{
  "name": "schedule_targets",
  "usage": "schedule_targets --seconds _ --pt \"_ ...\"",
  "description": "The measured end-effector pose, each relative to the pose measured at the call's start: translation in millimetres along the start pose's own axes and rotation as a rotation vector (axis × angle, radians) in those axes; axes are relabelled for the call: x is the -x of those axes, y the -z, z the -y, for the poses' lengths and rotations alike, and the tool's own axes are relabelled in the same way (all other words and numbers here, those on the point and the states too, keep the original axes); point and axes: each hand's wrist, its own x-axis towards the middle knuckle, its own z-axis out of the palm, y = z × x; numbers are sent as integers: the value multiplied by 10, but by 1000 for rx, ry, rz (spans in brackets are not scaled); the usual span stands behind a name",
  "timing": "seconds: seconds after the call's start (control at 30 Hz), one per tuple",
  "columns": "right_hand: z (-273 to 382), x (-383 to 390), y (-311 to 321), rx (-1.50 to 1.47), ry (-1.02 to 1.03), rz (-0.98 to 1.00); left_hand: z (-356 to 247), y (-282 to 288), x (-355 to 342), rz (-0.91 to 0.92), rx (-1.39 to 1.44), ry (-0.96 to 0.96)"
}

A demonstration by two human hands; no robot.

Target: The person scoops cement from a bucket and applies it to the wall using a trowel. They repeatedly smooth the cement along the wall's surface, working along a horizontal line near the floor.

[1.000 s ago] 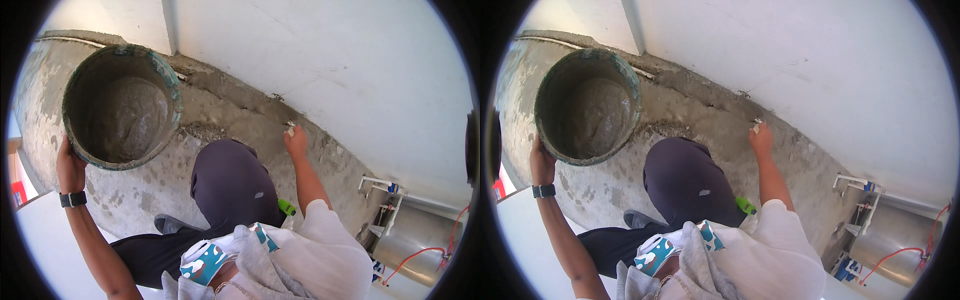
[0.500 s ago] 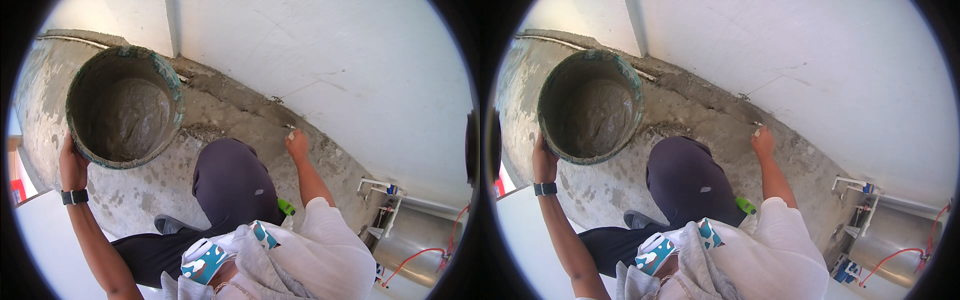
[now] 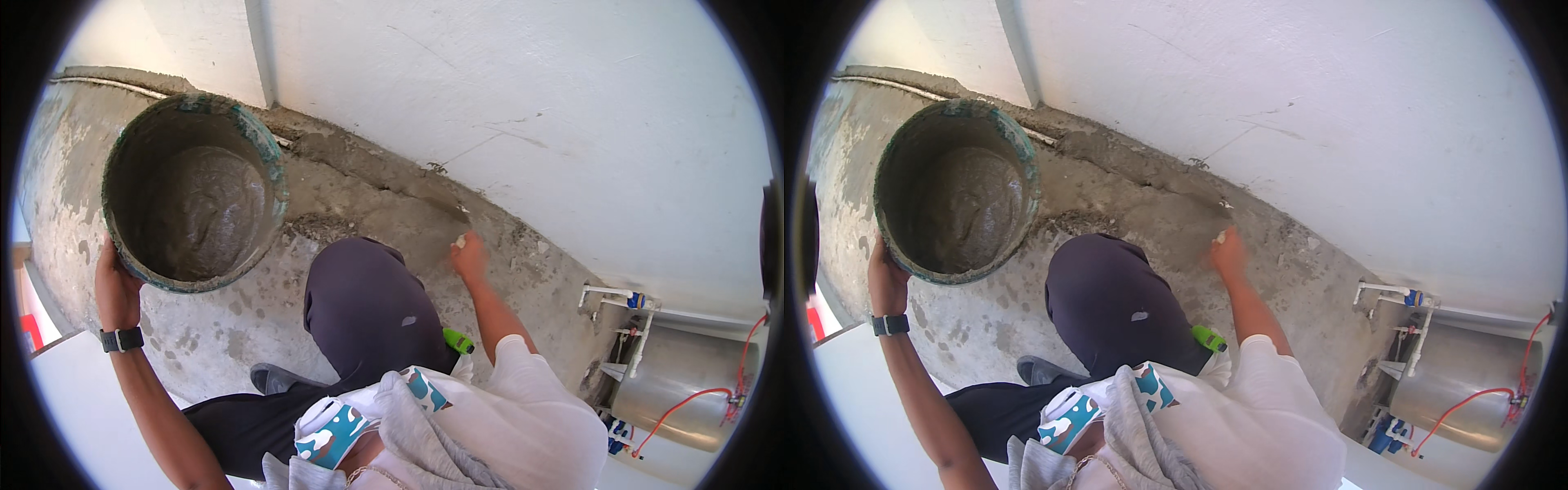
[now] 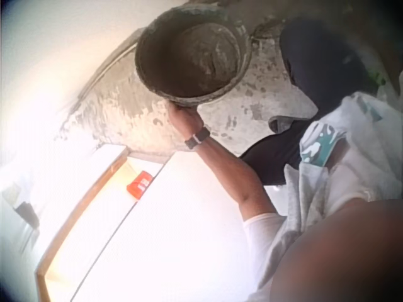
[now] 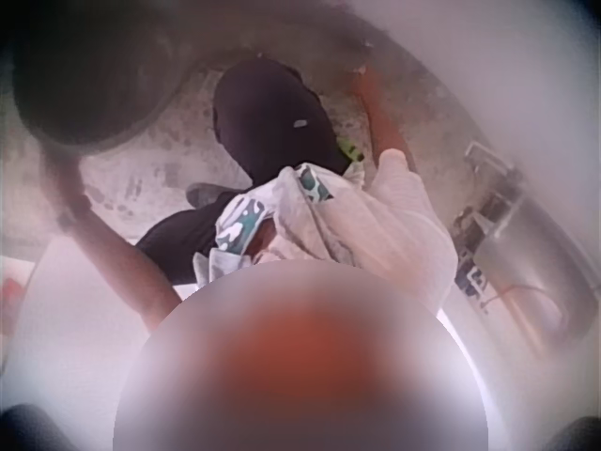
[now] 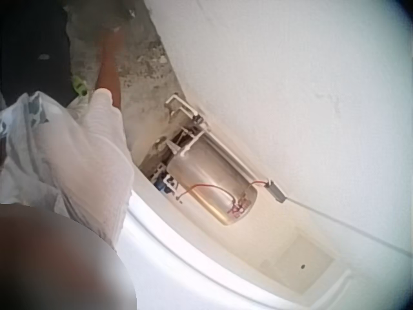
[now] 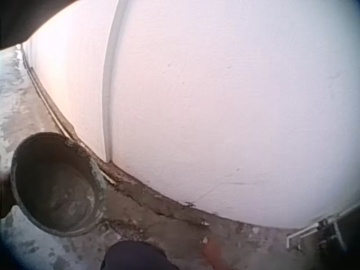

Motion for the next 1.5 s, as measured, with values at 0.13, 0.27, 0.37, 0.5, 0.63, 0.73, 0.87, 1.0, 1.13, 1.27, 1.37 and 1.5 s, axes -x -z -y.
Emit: schedule_targets --seconds 0.13,0.27,0.37,0.5,0.63,0.73,0.87,1.0,1.13,1.27,1.37,1.5 --pt "-83 -90 252 22 -13 -10 27 9 4 42 -14 -13" --pt "-24 -198 178 73 80 0 36 -7 -14 -5 -8 -38" --pt "-103 -223 149 163 84 -9 14 -4 -13 -11 2 -20" --pt "-377 -169 329 167 25 2 6 7 2 -15 -18 -18" --pt "-399 -191 348 216 97 -30 15 -12 -14 -19 0 -21" --pt "-310 -211 305 292 109 -20 8 -14 -16 -36 8 -16" --pt "-234 -192 316 290 106 -28 -15 0 -7 4 -19 3" --pt "-206 -222 373 258 82 -59 -12 -43 10 -6 16 -29" --pt "-179 -278 359 357 154 -35 -6 -111 43 -23 -5 -10" --pt "-105 -268 297 383 111 -29 -33 -110 47 16 -13 -21" --pt "-28 -248 319 360 121 -58 -38 -83 29 37 -42 17" --pt "21 -280 511 394 95 -82 10 -82 41 -21 -9 -30"
